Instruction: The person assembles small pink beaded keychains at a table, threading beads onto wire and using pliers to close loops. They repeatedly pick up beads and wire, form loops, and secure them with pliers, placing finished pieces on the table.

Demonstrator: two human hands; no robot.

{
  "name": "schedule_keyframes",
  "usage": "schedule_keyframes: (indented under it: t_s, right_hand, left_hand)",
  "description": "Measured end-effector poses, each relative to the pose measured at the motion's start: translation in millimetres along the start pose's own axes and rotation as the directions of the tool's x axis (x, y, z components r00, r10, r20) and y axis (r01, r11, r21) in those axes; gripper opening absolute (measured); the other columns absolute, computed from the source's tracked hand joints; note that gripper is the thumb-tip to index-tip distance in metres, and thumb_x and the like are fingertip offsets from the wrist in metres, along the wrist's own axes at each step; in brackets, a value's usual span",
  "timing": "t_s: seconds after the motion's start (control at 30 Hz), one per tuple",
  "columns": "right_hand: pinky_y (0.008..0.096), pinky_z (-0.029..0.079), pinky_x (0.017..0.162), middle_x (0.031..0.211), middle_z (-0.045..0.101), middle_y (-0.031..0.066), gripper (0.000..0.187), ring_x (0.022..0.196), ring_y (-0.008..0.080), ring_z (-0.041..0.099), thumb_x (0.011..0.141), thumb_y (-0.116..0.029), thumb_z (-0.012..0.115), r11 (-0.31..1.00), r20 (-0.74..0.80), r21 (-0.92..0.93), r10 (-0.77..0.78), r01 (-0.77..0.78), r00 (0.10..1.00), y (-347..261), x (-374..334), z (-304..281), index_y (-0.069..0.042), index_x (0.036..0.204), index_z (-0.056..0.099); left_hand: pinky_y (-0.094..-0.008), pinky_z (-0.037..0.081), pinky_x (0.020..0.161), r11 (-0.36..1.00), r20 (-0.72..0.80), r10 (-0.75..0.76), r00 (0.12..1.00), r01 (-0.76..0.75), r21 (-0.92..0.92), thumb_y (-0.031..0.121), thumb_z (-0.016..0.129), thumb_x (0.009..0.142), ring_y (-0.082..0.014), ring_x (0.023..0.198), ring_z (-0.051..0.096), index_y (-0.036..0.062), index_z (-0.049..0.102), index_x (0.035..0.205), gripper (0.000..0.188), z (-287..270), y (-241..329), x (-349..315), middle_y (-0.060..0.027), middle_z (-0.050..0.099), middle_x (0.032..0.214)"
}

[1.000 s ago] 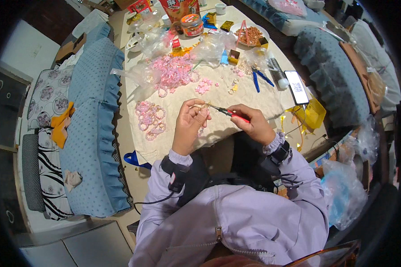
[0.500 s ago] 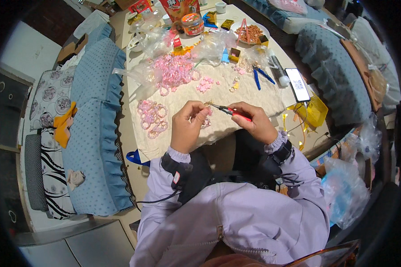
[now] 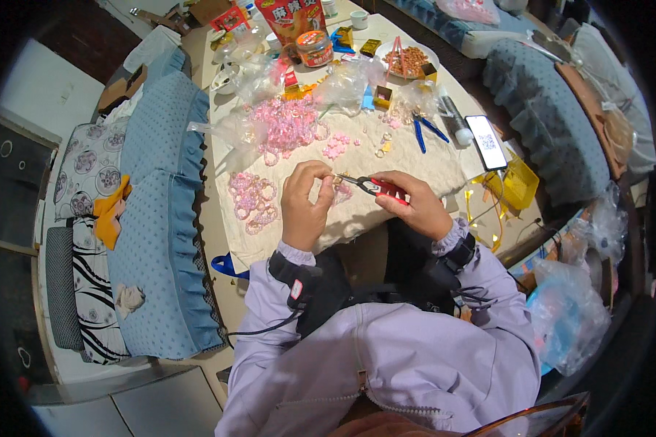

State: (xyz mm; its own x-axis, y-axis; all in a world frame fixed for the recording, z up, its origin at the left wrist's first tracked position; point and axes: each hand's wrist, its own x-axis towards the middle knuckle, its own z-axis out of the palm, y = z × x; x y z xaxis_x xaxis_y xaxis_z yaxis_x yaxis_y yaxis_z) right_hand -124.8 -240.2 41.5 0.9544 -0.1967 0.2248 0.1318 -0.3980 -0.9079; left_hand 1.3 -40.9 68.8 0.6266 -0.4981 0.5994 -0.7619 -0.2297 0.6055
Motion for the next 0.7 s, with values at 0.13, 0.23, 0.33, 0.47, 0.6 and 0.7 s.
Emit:
schedule_keyframes:
  t_s: [0.13, 0.23, 0.33, 0.47, 0.6, 0.7]
  right_hand:
    - [0.0322, 0.051, 0.082, 0.106, 0.068, 0.0126, 0.041, 0.092, 0.0223, 0.065, 0.089, -0.022, 0.073, 0.993, -0.083, -0.081, -0.093, 0.086, 0.992, 10.3, -0.3, 0.2, -0.005, 0.125, 0.066]
    - [0.0401, 0.05, 0.086, 0.104, 0.067, 0.0143, 0.044, 0.097, 0.0323, 0.064, 0.086, -0.033, 0.075, 0.908, -0.127, -0.405, -0.169, 0.105, 0.977, 34.3, 5.2, -9.4, -0.008, 0.122, 0.067]
    - [0.0434, 0.049, 0.086, 0.102, 0.066, 0.0154, 0.046, 0.095, 0.0347, 0.062, 0.084, -0.036, 0.076, 0.818, -0.221, -0.573, -0.203, 0.041, 0.954, 64.7, 3.3, -15.8, -0.007, 0.119, 0.068]
    - [0.0445, 0.045, 0.092, 0.109, 0.064, 0.0136, 0.049, 0.103, 0.0342, 0.059, 0.082, -0.035, 0.077, 0.724, -0.214, -0.69, -0.183, -0.016, 0.96, 95.9, 0.5, -20.3, -0.008, 0.121, 0.066]
    - [0.0449, 0.042, 0.099, 0.113, 0.064, 0.0141, 0.049, 0.11, 0.0348, 0.057, 0.081, -0.032, 0.078, 0.667, -0.197, -0.74, -0.336, 0.085, 0.921, 99.0, 3.2, -13.3, -0.007, 0.121, 0.065]
    - [0.0434, 0.043, 0.1, 0.116, 0.064, 0.015, 0.042, 0.113, 0.0347, 0.056, 0.083, -0.023, 0.077, 0.801, -0.203, -0.578, -0.326, 0.156, 0.923, 79.7, 13.3, -5.2, -0.006, 0.12, 0.066]
  left_hand:
    - [-0.0353, 0.049, 0.085, 0.986, -0.019, -0.093, 0.995, 0.09, -0.143, 0.008, 0.063, 0.094, -0.0244, 0.092, 0.064, 0.0028, 0.064, 0.098, 0.007, -0.9, -3.5, 2.4, -0.01, 0.067, 0.099]
    - [-0.0331, 0.049, 0.084, 0.95, -0.009, -0.152, 0.988, 0.144, -0.276, 0.008, 0.063, 0.095, -0.0193, 0.092, 0.064, 0.0016, 0.064, 0.097, 0.006, -3.3, -5.8, 5.7, -0.0084, 0.067, 0.097]
    - [-0.031, 0.049, 0.083, 0.928, 0.004, -0.195, 0.981, 0.186, -0.324, 0.008, 0.062, 0.097, -0.0154, 0.091, 0.063, 0.0008, 0.064, 0.098, 0.008, -7.5, -6.1, 7.7, -0.0071, 0.068, 0.096]
    - [-0.0298, 0.05, 0.09, 0.875, 0.051, -0.258, 0.965, 0.256, -0.411, 0.01, 0.06, 0.102, -0.0138, 0.096, 0.063, 0.0007, 0.062, 0.103, 0.01, -16.4, -4.5, 7.0, -0.007, 0.068, 0.1]
    - [-0.0296, 0.049, 0.091, 0.853, 0.049, -0.289, 0.956, 0.28, -0.441, 0.012, 0.06, 0.102, -0.0142, 0.097, 0.064, 0.0011, 0.061, 0.106, 0.012, -21.9, -6.1, 8.6, -0.0074, 0.068, 0.101]
    - [-0.0289, 0.049, 0.09, 0.832, 0.038, -0.294, 0.955, 0.276, -0.481, 0.013, 0.06, 0.102, -0.0139, 0.096, 0.064, 0.0017, 0.061, 0.107, 0.012, -22.7, -7.5, 9.1, -0.007, 0.069, 0.101]
